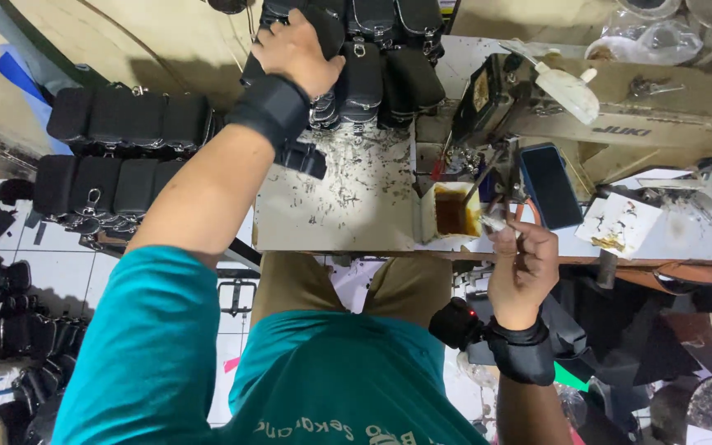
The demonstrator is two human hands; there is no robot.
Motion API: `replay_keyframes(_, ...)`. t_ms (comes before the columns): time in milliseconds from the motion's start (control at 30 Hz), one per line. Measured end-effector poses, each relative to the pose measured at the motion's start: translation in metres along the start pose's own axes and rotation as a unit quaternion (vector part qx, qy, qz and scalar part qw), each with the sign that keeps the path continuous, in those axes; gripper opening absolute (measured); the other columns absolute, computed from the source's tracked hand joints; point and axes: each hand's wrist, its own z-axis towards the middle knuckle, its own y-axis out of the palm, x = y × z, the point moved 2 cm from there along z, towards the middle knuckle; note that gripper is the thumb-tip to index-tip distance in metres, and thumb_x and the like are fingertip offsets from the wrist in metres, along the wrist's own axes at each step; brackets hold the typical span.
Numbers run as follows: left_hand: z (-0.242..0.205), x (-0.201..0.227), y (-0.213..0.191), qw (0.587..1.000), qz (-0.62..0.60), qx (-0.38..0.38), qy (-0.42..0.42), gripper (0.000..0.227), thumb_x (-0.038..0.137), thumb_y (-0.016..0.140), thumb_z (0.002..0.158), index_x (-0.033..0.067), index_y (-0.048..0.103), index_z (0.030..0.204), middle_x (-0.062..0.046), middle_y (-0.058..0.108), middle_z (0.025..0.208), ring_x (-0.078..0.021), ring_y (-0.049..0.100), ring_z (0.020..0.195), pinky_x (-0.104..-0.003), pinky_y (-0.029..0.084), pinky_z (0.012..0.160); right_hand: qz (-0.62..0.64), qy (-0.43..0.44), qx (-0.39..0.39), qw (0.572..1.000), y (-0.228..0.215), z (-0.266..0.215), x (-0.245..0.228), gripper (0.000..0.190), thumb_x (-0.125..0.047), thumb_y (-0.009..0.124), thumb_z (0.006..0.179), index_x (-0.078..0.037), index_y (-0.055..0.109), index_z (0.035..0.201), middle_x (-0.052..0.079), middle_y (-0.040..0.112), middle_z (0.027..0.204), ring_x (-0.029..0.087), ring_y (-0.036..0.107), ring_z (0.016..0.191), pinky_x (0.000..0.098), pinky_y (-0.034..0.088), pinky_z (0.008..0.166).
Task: Applying adhesive to the edges of leather pouches using a small applicator stick
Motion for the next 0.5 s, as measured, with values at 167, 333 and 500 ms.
replay_keyframes(167, 0.033, 0.006, 0.032, 0.999, 0.031, 0.027, -0.016, 0.099, 0.076, 0.093, 0.052, 0.0168, 0.055, 0.122, -0.013, 0.070, 0.120, -0.0395, 0.060, 0.118, -0.054, 0.044, 0.096, 0.060, 0.037, -0.004, 0.998, 0.004, -0.003, -0.004, 0.012, -0.012, 0.059, 0.110, -0.004, 0.054, 0.118, 0.016, 0.072, 0.102, 0.018, 0.072, 0.090, 0.0255, 0.055, 0.082)
replay_keyframes(333, 0.012, -0.015, 0.002, 0.995, -0.047, 0.038, 0.079, 0.083, 0.055, 0.096, 0.056, 0.0061, 0.055, 0.109, -0.021, 0.071, 0.104, -0.0387, 0.074, 0.093, -0.045, 0.059, 0.081, 0.100, 0.030, -0.009, 0.994, 0.003, 0.000, -0.005, 0.011, -0.014, 0.053, 0.113, -0.005, 0.049, 0.118, 0.013, 0.064, 0.083, 0.021, 0.070, 0.081, 0.0301, 0.056, 0.081)
replay_keyframes(500, -0.108, -0.039, -0.081, 0.840, -0.457, -0.078, 0.283, 0.070, 0.019, 0.087, 0.078, 0.0010, 0.054, 0.137, -0.020, 0.061, 0.131, -0.0330, 0.057, 0.122, -0.045, 0.044, 0.109, 0.134, -0.055, 0.020, 0.989, 0.015, 0.011, -0.010, 0.014, -0.019, 0.046, 0.116, -0.007, 0.043, 0.121, 0.017, 0.059, 0.084, 0.022, 0.066, 0.079, 0.0371, 0.057, 0.088)
